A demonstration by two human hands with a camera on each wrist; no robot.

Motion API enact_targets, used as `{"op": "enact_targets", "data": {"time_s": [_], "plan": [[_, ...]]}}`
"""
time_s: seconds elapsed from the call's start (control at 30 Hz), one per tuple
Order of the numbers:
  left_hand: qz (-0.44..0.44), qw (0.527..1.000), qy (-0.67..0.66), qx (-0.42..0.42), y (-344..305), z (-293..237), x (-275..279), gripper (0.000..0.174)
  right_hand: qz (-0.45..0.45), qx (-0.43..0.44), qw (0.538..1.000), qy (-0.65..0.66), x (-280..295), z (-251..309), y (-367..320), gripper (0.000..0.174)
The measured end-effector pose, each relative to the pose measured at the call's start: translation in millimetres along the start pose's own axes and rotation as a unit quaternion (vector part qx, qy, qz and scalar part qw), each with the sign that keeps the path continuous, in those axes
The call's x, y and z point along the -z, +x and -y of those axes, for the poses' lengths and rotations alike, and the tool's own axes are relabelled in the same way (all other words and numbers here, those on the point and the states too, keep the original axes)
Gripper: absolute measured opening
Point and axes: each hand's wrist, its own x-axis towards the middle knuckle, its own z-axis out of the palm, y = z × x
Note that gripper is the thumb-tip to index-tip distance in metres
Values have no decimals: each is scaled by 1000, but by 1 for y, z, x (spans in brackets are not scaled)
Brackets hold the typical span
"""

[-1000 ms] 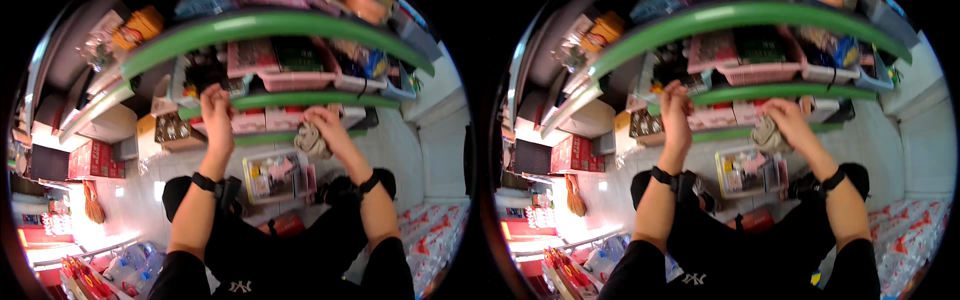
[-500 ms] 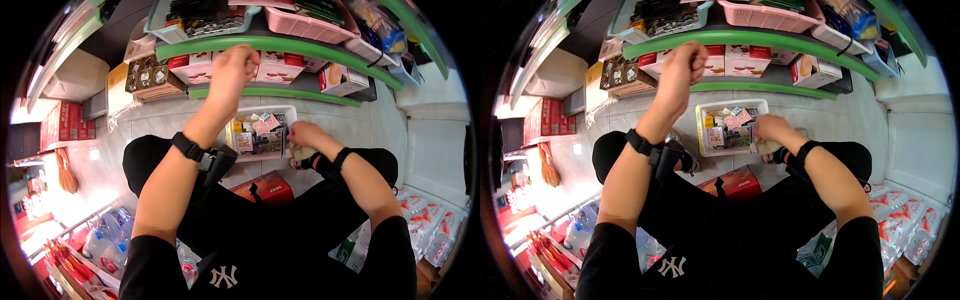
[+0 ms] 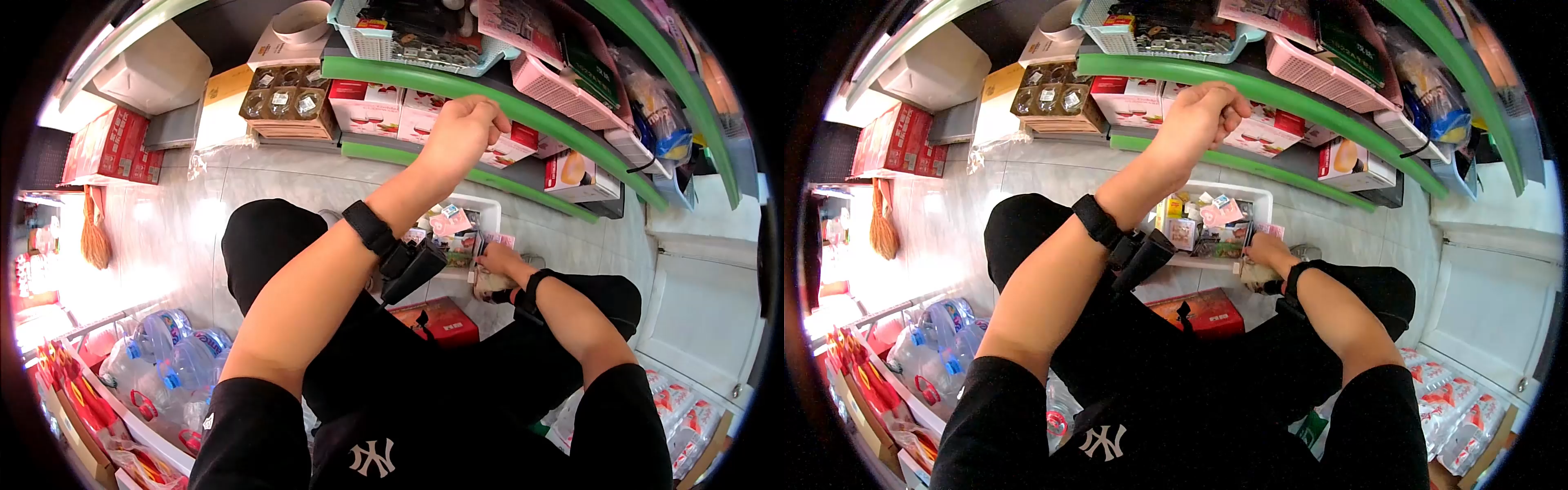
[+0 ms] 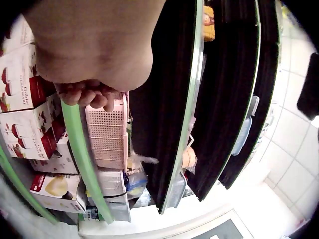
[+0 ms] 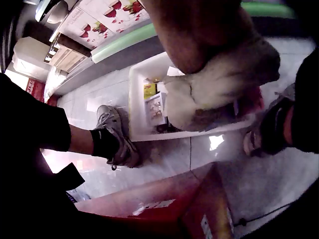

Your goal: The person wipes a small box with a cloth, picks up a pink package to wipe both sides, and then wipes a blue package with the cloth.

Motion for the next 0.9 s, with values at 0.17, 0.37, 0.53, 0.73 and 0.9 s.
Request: {"op": "enact_targets", "data": {"time_s": [0.17, 0.37, 0.53, 0.73, 0.9], "plan": [[11, 1000, 10, -5, 0, 1, -1, 26, -2, 13, 1000, 1, 1, -11, 0, 39], [45, 996, 78, -14, 2, 6, -4, 22, -85, -71, 993, -32, 51, 8, -34, 42], [60, 947, 298, -102, 0, 16, 3, 27, -164, -34, 986, -13, 160, 45, -124, 41], [80, 913, 395, -58, 1, 9, 15, 62, -133, 214, 943, 218, 246, 19, -207, 23], [209, 928, 306, -35, -11, -27, 1, 57, -118, 304, 843, 427, 266, 16, -239, 26]]}}
